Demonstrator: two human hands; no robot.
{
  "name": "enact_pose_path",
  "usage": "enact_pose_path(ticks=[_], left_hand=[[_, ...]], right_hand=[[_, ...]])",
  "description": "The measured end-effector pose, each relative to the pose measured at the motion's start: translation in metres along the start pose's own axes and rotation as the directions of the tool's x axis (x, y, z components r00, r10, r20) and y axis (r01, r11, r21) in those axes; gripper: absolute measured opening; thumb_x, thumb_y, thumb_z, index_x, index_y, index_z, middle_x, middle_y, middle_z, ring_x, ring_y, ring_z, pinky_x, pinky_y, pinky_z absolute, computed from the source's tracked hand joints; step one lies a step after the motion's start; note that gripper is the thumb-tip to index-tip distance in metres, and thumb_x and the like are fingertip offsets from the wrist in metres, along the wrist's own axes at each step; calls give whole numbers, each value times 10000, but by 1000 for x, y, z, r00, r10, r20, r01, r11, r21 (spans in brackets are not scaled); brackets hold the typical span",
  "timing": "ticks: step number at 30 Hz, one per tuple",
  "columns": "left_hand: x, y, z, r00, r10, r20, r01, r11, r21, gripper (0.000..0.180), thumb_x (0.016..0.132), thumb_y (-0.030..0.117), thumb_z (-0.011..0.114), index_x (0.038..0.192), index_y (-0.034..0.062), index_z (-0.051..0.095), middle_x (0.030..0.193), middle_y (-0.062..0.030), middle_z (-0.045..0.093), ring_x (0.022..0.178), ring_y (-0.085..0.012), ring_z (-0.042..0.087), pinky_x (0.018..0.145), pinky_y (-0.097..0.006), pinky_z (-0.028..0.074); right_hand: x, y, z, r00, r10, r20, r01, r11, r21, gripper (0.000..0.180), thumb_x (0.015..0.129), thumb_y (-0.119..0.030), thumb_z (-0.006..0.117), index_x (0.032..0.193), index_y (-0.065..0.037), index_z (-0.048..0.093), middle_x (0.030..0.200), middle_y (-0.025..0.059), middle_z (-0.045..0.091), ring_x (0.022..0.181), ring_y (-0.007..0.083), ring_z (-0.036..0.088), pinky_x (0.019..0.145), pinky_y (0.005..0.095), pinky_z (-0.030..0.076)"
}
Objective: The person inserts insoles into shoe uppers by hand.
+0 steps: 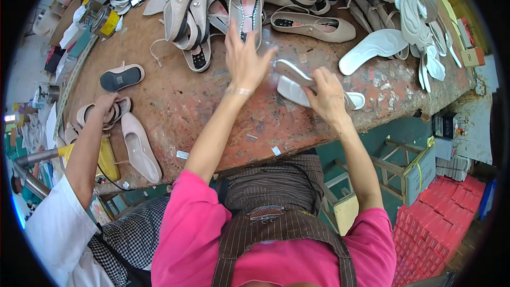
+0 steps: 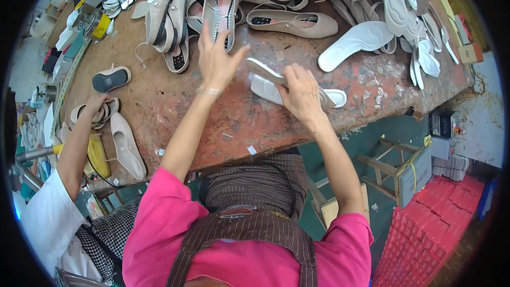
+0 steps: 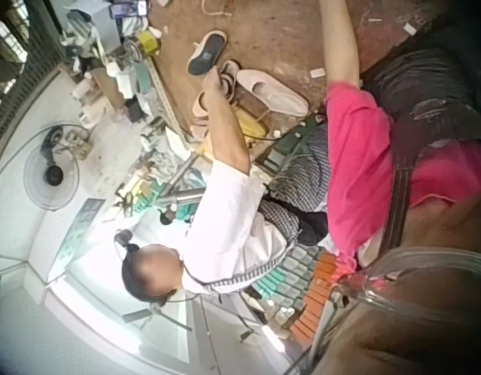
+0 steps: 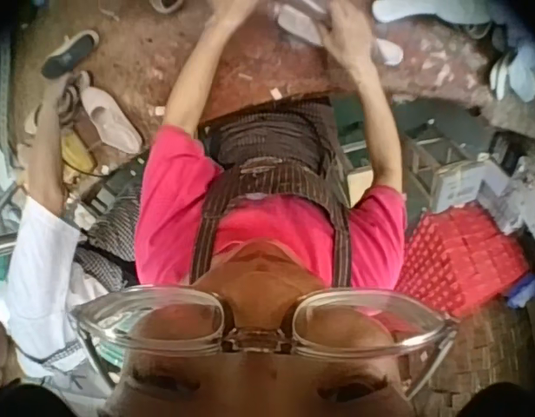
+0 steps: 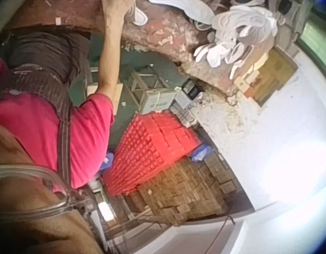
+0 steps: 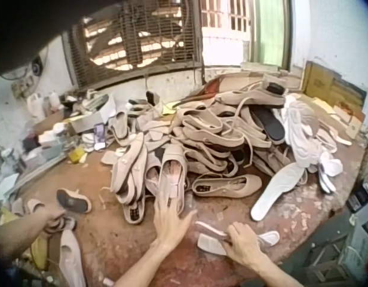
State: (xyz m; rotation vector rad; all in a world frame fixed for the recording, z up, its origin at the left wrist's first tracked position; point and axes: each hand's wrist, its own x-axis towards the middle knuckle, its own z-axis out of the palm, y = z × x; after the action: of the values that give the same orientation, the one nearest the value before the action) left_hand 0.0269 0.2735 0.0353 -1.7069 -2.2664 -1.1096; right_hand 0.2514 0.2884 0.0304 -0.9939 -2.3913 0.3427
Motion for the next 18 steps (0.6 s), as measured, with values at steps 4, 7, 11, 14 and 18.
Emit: enact_pose_path(ticks=[4,7,11,14,18], left_hand=[[16,-27,16,991,-85,-107,72,991,-115,153,813,195,705,923,92,681,1294,-129,597,1086,-378,558,935,-449,444],[-32,-37,-55,997,-65,45,78,920,-385,130,821,102,696,902,12,649,1192,-144,667,1125,-330,606,970,-378,450],[-128,-55,-148,940,-42,338,170,918,-359,115,775,55,715,856,2,653,1290,-150,623,1206,-337,571,1029,-405,421],[-170,-71,-172,890,65,451,49,970,-237,150,741,64,748,858,16,669,1366,-170,562,1275,-363,511,1072,-424,383],[-208,-72,-189,968,-105,228,115,993,-31,264,705,101,797,951,55,714,1468,-198,456,1332,-375,440,1119,-448,323]], right_hand=[[-1,4,-15,924,169,-342,-120,980,159,276,743,-46,756,959,-13,588,881,150,595,836,335,596,718,415,465],[5,21,-35,802,380,-462,-178,889,423,436,851,-163,738,1186,40,547,1054,153,622,950,261,609,827,346,484],[29,17,-87,787,537,-303,-215,700,682,624,857,-285,773,1321,20,487,1068,105,640,891,142,597,751,269,467],[28,-9,-101,917,378,-124,-209,724,657,340,961,-286,624,1144,0,645,789,-33,556,703,42,453,614,223,361],[-1,-84,-36,994,-76,82,23,858,514,365,967,-213,532,1259,-1,595,1008,129,632,828,254,579,762,374,467]])
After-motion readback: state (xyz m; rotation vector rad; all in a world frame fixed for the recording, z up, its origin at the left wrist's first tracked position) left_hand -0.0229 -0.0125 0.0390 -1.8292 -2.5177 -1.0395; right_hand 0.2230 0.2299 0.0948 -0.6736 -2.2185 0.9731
